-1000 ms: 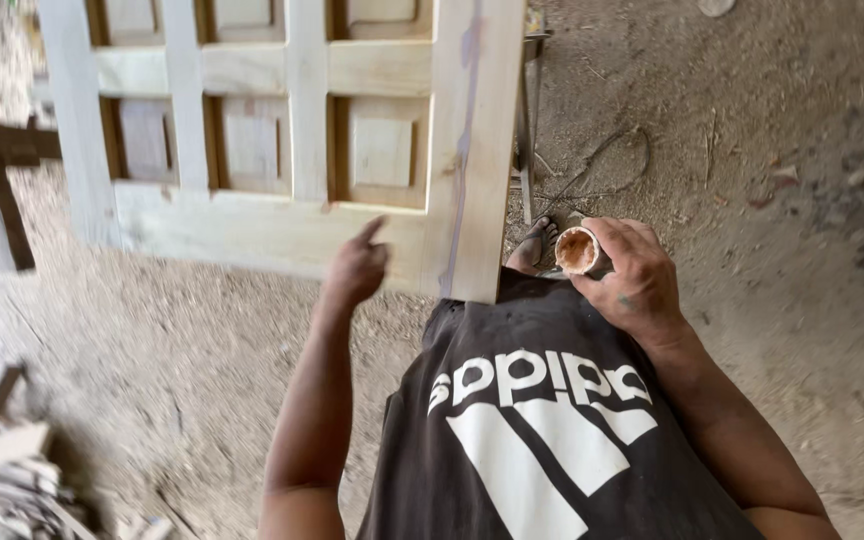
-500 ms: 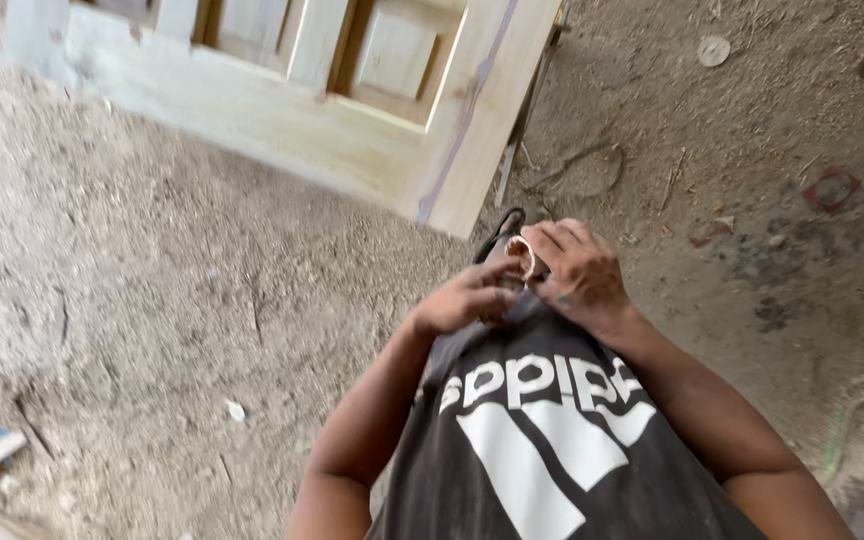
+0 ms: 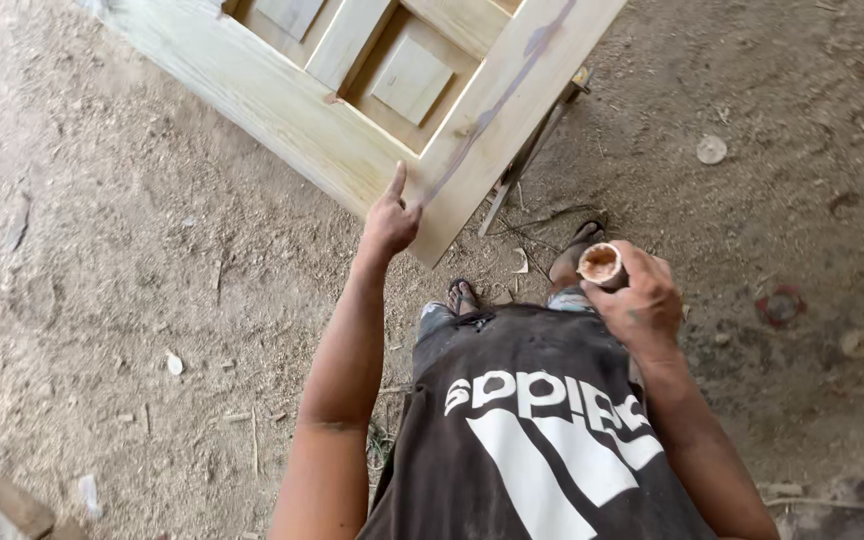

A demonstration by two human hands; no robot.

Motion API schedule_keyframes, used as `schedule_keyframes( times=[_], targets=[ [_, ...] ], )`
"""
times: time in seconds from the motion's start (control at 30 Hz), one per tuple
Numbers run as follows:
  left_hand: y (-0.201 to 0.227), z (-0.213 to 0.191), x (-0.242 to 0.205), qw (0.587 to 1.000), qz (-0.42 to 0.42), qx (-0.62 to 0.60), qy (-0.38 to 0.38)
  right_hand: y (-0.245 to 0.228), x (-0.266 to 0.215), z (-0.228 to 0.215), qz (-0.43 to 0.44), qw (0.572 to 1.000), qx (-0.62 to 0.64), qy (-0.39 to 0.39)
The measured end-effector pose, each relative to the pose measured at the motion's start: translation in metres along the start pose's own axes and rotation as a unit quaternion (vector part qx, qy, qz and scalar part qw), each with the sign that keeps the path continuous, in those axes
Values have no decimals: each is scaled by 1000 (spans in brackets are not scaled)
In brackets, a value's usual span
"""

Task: The person applies wood glue to the edges and recessed panels of a wooden door using a small cylindrical applicator. The person moves along the door, systematically applying glue to various sections.

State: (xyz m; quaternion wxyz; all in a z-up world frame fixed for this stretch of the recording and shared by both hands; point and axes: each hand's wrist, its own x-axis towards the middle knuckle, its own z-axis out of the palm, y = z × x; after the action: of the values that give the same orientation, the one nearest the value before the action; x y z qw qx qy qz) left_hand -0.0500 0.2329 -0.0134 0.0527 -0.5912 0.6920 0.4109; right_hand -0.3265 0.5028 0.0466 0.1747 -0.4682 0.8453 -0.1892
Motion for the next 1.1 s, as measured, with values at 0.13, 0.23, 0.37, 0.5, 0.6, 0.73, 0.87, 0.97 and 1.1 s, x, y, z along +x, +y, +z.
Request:
schedule_keyframes(
  times=[0.13,0.23,0.37,0.5,0.6,0.73,0.87,0.97,1.1],
  targets=[
    [15,12,11,993,-4,112,45,50,50,-35,-7,999,2,-36],
    [25,19,9,989,-135,58,7,87,73,-64,-35,999,10,-29],
    [54,21,8,984,-144,82,58,120,108,-94,-103,994,15,-28],
    [97,37,12,992,-116,47,11,140,133,-109,-165,986,35,-5],
    [128,64,22,994,-108,-15,28,149,144,-111,-135,990,5,-29],
    [157,69,42,981,126,17,148,156,166,-111,-146,989,23,-28],
    [198,56,19,995,-70,6,-77,162,184,-122,-177,983,27,-44],
    [269,55,13,978,-56,-66,-191,157,223,-125,-214,976,30,-32],
    [350,70,34,938,269,-150,-158,138,289,-128,-275,961,25,-29]
  ],
)
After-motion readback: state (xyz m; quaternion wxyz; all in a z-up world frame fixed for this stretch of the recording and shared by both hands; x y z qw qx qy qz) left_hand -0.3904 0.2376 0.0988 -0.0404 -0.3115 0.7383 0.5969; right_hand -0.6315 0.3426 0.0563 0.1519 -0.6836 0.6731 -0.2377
